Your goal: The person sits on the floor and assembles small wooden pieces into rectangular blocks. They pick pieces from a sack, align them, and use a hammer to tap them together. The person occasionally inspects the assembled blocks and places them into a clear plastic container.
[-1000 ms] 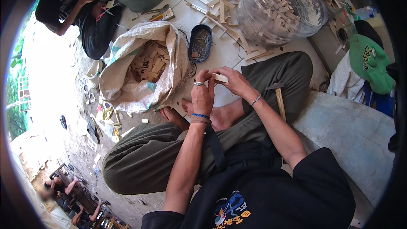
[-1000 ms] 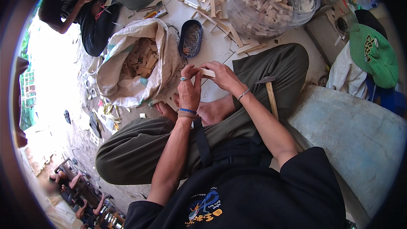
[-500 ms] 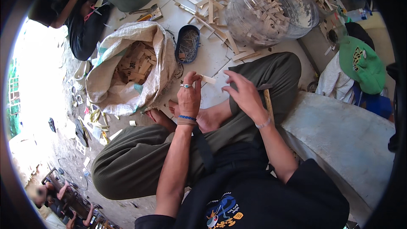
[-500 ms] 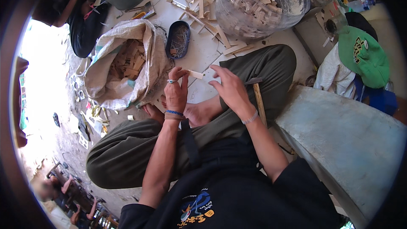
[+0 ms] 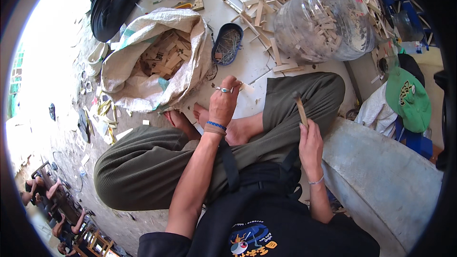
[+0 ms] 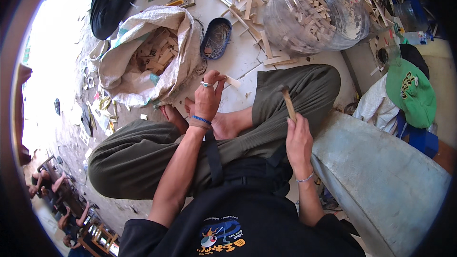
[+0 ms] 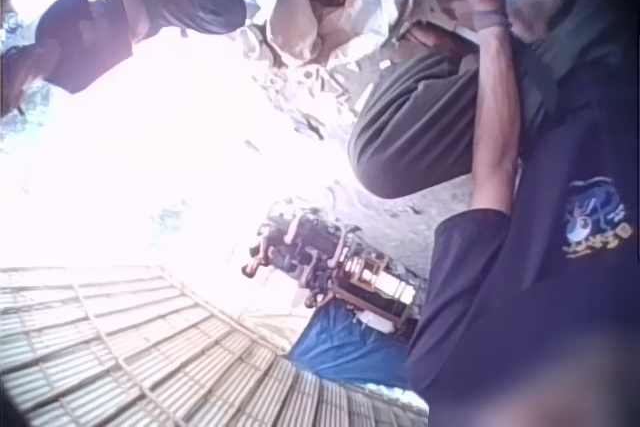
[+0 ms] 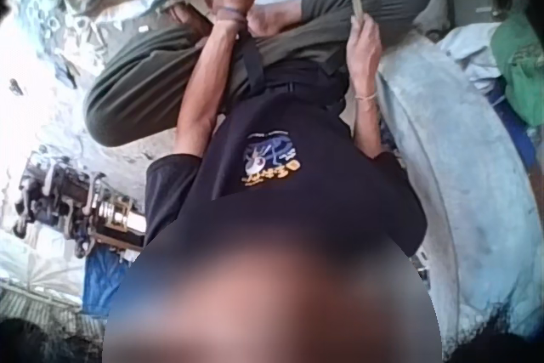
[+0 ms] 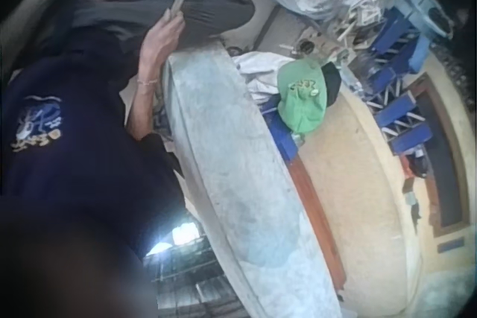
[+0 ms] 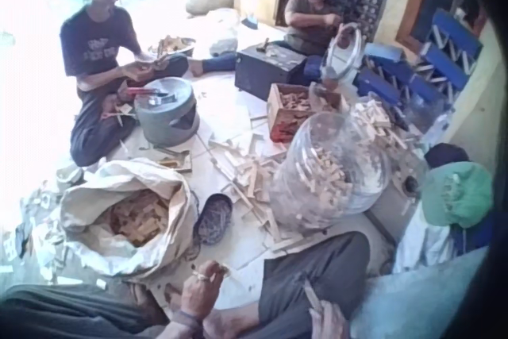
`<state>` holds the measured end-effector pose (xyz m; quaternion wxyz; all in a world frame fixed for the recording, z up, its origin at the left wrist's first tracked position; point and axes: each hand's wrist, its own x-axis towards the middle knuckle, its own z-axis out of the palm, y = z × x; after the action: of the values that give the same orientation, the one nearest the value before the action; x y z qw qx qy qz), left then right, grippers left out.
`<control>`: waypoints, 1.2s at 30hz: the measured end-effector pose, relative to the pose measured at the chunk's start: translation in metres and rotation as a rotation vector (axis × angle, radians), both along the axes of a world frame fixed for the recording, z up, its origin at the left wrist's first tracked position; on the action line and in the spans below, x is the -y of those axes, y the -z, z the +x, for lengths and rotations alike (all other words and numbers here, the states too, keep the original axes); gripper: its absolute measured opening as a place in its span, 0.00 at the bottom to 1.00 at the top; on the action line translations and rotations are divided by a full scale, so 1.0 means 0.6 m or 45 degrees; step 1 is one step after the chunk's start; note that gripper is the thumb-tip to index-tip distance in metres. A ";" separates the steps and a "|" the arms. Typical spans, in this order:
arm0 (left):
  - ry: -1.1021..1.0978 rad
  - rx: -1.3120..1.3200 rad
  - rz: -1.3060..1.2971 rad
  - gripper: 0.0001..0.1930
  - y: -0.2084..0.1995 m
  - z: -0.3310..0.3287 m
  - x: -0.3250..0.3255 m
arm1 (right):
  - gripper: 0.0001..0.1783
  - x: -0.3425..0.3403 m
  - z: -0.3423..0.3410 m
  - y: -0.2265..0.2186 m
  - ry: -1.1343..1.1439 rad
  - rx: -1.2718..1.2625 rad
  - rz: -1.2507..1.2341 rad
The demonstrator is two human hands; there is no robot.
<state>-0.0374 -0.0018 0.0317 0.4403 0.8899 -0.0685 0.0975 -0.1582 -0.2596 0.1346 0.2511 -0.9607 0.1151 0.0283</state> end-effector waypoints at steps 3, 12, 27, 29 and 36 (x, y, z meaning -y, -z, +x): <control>-0.001 0.008 0.005 0.18 0.003 -0.002 -0.002 | 0.17 -0.042 0.047 -0.009 -0.186 0.031 0.204; -0.045 0.038 -0.057 0.17 0.007 0.001 -0.003 | 0.28 -0.124 0.123 0.040 -0.508 0.187 0.015; -0.062 0.057 -0.107 0.14 0.006 0.004 0.001 | 0.31 -0.125 0.115 0.052 -0.554 0.207 -0.091; -0.068 0.049 -0.101 0.14 0.006 0.000 0.000 | 0.31 -0.125 0.110 0.049 -0.547 0.206 -0.050; -0.057 0.020 -0.060 0.14 0.005 0.002 0.000 | 0.33 -0.127 0.107 0.044 -0.516 0.086 -0.036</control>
<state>-0.0360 -0.0015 0.0285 0.4584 0.8798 -0.0496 0.1159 -0.0940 -0.1833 0.1080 0.2305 -0.9680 -0.0884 0.0445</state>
